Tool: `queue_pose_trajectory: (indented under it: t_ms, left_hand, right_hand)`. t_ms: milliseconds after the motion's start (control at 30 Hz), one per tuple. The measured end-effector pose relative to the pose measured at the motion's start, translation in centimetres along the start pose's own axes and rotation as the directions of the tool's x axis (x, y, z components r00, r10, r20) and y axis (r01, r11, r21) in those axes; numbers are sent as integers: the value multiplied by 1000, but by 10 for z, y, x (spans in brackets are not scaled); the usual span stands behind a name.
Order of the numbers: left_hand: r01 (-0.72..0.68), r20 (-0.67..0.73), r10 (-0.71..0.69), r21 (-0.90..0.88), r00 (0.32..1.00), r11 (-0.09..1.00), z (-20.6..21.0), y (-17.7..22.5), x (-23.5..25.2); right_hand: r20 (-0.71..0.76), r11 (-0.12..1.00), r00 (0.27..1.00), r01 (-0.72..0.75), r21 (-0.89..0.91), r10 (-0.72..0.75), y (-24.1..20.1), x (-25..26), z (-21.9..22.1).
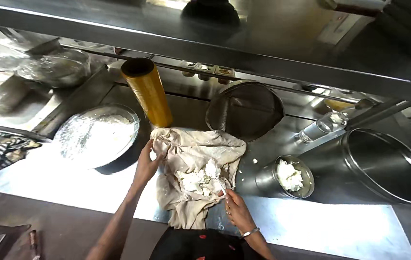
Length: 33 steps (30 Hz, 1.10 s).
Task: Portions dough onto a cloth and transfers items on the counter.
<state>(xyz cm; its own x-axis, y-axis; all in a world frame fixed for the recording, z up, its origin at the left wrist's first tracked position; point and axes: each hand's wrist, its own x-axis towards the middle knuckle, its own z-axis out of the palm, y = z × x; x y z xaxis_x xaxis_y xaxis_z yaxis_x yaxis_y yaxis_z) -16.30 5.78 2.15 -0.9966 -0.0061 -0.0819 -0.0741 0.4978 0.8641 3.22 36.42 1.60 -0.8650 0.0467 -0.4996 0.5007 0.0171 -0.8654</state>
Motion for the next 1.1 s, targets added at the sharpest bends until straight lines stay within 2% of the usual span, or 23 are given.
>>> queue_pose_trajectory:
  t_ms: [67,167,267,333,467,533,567,600,633,667,700,733,767,833,900,933,967,1033,1100]
  left_hand:
    - [-11,-68,8,-46,998,999,9,-8,-27]
    - [55,-146,-74,-131,987,990,17,-25,-67]
    - [174,-134,-197,-162,971,971,19,-48,-99]
    - [218,-96,-234,-151,967,964,20,-59,-114]
    - [297,-20,-303,-156,953,942,11,-52,-128]
    - [336,17,-338,-163,941,928,9,-50,-130]
    - [361,33,-361,-166,932,918,10,-49,-130]
    - [382,47,-380,-166,924,909,11,-48,-130]
    - [402,64,-397,-160,916,902,13,-47,-130]
    - [421,81,-413,-151,907,895,15,-47,-130]
    - [437,98,-427,-138,899,889,17,-46,-130]
    - [444,112,-432,-125,895,887,20,-46,-130]
    - [444,131,-430,-110,894,889,21,-46,-129]
    - [447,166,-429,-86,888,890,20,-47,-126]
    - [460,205,-434,-100,877,882,18,-43,-125]
    - [451,221,-419,-127,881,883,19,-43,-125]
    - [434,231,-394,-157,889,887,19,-43,-124]
    - [408,248,-349,-250,904,878,20,-45,-122]
    - [430,247,-357,-389,901,815,22,-39,-119]
  right_hand:
    - [10,1000,1000,15,24,-15,-7,-7,-4]
    - [5,995,999,44,90,-45,-25,-25,-10]
    - [-14,988,991,134,73,-133,-55,-49,-28]
    - [-59,969,969,243,45,-240,-75,-73,-49]
    - [-248,899,870,438,-9,-427,-108,-127,-94]
    - [-400,849,751,493,-190,-525,-111,-145,-110]
    - [-473,820,670,460,-342,-573,-107,-147,-115]
    - [-530,785,591,349,-511,-608,-97,-146,-120]
    - [-563,733,547,149,-663,-620,-84,-142,-122]
    - [-584,656,560,-93,-749,-588,-70,-135,-123]
    - [-619,561,609,-320,-763,-496,-56,-128,-122]
    - [-658,470,646,-477,-743,-386,-43,-122,-122]
    - [-677,410,652,-545,-731,-341,-35,-120,-120]
    - [-649,408,619,-506,-760,-442,-35,-125,-116]
    - [-604,441,517,-414,-796,-606,-35,-131,-110]
    - [-602,451,487,-400,-798,-633,-35,-130,-109]
    - [-615,456,495,-413,-788,-614,-33,-128,-108]
    - [-664,455,592,-485,-747,-457,-27,-124,-107]
    - [-659,478,605,-461,-748,-447,-29,-126,-108]
